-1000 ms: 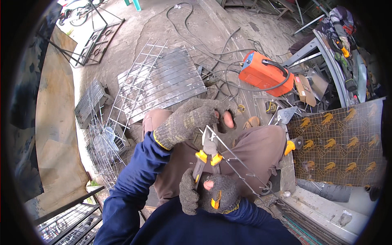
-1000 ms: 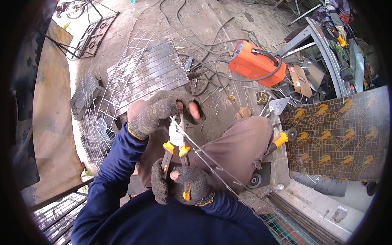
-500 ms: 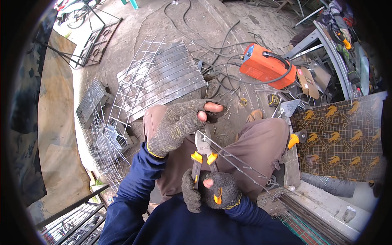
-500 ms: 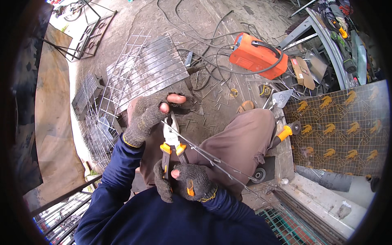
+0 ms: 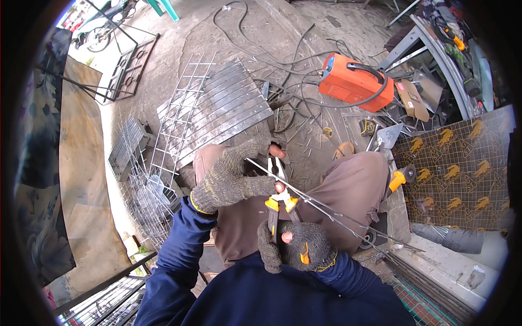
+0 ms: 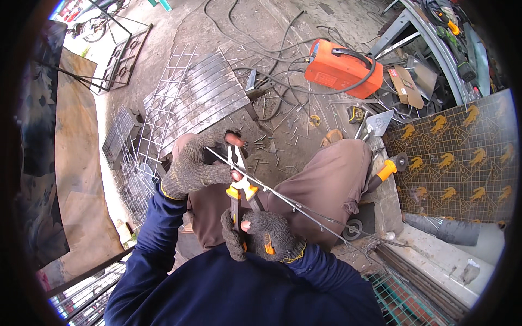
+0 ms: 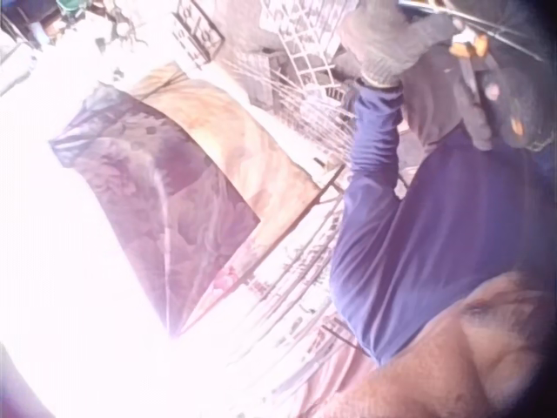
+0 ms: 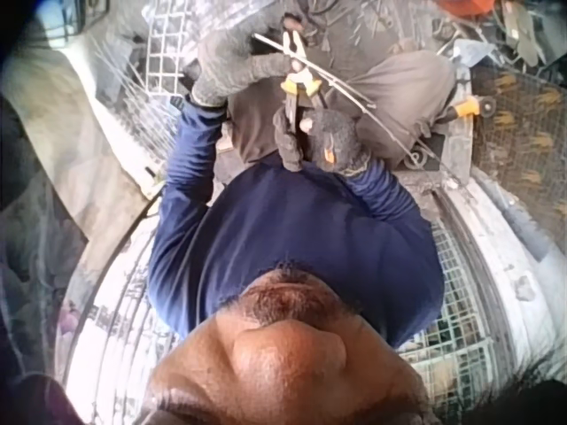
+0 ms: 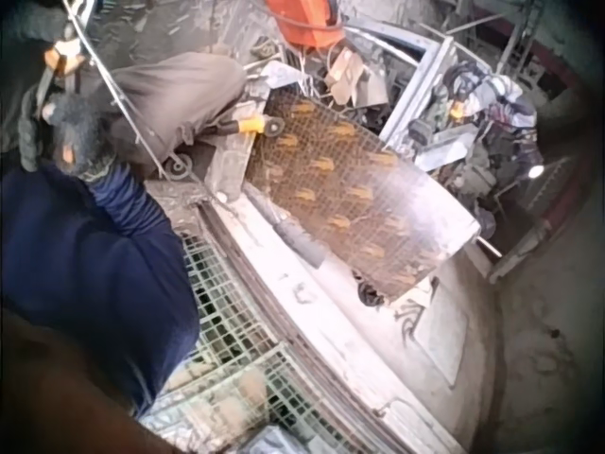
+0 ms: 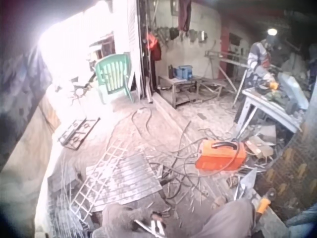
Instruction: Cutting and bending metal wire mesh using pliers.
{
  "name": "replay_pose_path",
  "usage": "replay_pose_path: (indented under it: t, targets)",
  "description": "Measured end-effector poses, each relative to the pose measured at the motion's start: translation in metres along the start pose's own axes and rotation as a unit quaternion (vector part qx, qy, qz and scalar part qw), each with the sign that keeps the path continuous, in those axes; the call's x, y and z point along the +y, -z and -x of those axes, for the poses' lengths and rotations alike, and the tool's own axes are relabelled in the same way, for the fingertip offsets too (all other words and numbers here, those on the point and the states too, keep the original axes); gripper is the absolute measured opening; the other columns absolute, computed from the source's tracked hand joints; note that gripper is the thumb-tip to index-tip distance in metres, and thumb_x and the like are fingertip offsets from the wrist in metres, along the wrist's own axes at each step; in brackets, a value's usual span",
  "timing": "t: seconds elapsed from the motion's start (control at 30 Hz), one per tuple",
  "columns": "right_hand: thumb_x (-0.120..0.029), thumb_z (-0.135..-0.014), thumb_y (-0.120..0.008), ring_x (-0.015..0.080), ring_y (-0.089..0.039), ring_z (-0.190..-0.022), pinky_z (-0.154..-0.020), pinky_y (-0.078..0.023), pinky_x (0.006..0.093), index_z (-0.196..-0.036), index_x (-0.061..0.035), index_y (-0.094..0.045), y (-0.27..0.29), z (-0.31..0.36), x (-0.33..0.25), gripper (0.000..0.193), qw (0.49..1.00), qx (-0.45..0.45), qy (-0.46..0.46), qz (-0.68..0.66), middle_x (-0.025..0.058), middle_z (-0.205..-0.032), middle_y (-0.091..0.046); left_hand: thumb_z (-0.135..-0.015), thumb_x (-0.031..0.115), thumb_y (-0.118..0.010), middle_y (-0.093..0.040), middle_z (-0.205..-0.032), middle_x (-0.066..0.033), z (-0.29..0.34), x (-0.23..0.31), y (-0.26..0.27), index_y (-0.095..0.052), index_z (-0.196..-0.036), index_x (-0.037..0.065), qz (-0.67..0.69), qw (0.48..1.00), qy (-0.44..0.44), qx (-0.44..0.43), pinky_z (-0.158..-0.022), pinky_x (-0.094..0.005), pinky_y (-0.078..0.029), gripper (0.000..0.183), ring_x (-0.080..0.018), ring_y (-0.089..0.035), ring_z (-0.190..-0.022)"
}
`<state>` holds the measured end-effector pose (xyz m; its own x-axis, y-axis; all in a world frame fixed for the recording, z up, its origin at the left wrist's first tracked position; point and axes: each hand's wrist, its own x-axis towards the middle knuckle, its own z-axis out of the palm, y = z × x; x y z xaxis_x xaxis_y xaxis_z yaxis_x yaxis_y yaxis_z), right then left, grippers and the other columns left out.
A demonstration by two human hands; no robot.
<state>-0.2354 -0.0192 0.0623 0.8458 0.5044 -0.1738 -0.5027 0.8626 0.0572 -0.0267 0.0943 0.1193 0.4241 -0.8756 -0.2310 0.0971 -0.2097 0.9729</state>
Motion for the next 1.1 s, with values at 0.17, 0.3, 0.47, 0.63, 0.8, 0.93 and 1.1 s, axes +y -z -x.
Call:
replay_pose_path:
  t: [0.17,0.3,0.47,0.63,0.8,0.93,1.1]
  targets:
    - [-0.020,-0.090,-0.058,0.0284,-0.060,-0.078,-0.070,-0.050,0.0416,-0.120,0.0020,-0.052,-0.006,0.006,-0.001,0.038,1.000,0.029,0.006,-0.004,0.0138,-0.088,-0.060,-0.084,0.007,-0.078,-0.070,-0.098,-0.0032,0.001,-0.026,-0.025,-0.059,-0.126,0.001,0.122,0.992,0.008,0.039,-0.083,-0.0234,-0.051,0.047,-0.0090,-0.065,-0.093]
    - [-0.021,-0.090,-0.057,0.0280,-0.058,-0.077,-0.071,-0.049,0.0409,-0.119,0.0019,-0.052,-0.022,0.011,-0.002,0.037,0.984,0.106,0.081,0.122,0.0134,-0.087,-0.059,-0.083,0.008,-0.079,-0.068,-0.096,-0.0024,0.004,-0.025,-0.049,-0.055,-0.131,0.001,0.100,0.985,0.021,0.139,-0.079,-0.0228,-0.051,0.055,-0.0096,-0.066,-0.088]
    - [-0.022,-0.092,-0.055,0.0274,-0.057,-0.077,-0.071,-0.048,0.0402,-0.116,0.0021,-0.052,-0.006,0.000,0.001,0.035,0.993,0.072,0.078,0.056,0.0140,-0.087,-0.058,-0.083,0.013,-0.077,-0.070,-0.097,-0.0028,0.003,-0.024,-0.076,-0.054,-0.138,0.003,0.090,0.960,0.036,0.264,-0.080,-0.0227,-0.049,0.060,-0.0070,-0.063,-0.088]
    - [-0.018,-0.094,-0.054,0.0266,-0.058,-0.079,-0.072,-0.049,0.0370,-0.115,0.0027,-0.052,0.002,-0.008,0.002,0.029,0.994,-0.010,0.098,0.044,0.0150,-0.090,-0.058,-0.096,0.030,-0.067,-0.065,-0.125,-0.0112,0.018,-0.044,-0.068,-0.036,-0.151,0.001,0.102,0.956,-0.149,0.232,-0.099,-0.0265,-0.042,0.070,-0.0118,-0.057,-0.112]
    - [-0.015,-0.098,-0.048,0.0265,-0.059,-0.080,-0.072,-0.049,0.0394,-0.117,0.0034,-0.053,0.004,-0.004,0.013,0.027,0.890,0.182,0.211,0.361,0.0147,-0.091,-0.060,-0.100,0.036,-0.059,-0.054,-0.141,-0.0137,0.029,-0.042,-0.071,-0.026,-0.154,0.000,0.066,0.981,-0.116,0.141,-0.107,-0.0292,-0.035,0.073,-0.0164,-0.049,-0.126]
    - [-0.020,-0.102,-0.047,0.0257,-0.058,-0.090,-0.082,-0.048,0.0393,-0.117,0.0010,-0.054,0.006,-0.004,0.018,0.027,0.982,0.026,0.176,0.067,0.0127,-0.097,-0.059,-0.097,0.036,-0.064,-0.065,-0.111,-0.0059,0.035,-0.028,-0.077,0.000,-0.158,0.006,0.261,0.963,-0.055,0.021,-0.075,-0.0235,-0.048,0.093,-0.0070,-0.057,-0.072]
    - [-0.022,-0.100,-0.043,0.0276,-0.056,-0.088,-0.079,-0.047,0.0434,-0.112,0.0013,-0.053,0.005,-0.002,0.016,0.028,0.978,0.101,0.175,0.054,0.0141,-0.095,-0.057,-0.091,0.045,-0.069,-0.038,-0.153,-0.0087,0.030,-0.030,-0.072,0.005,-0.157,0.004,0.226,0.974,-0.022,-0.009,-0.073,-0.0202,-0.051,0.108,-0.0115,-0.054,-0.112]
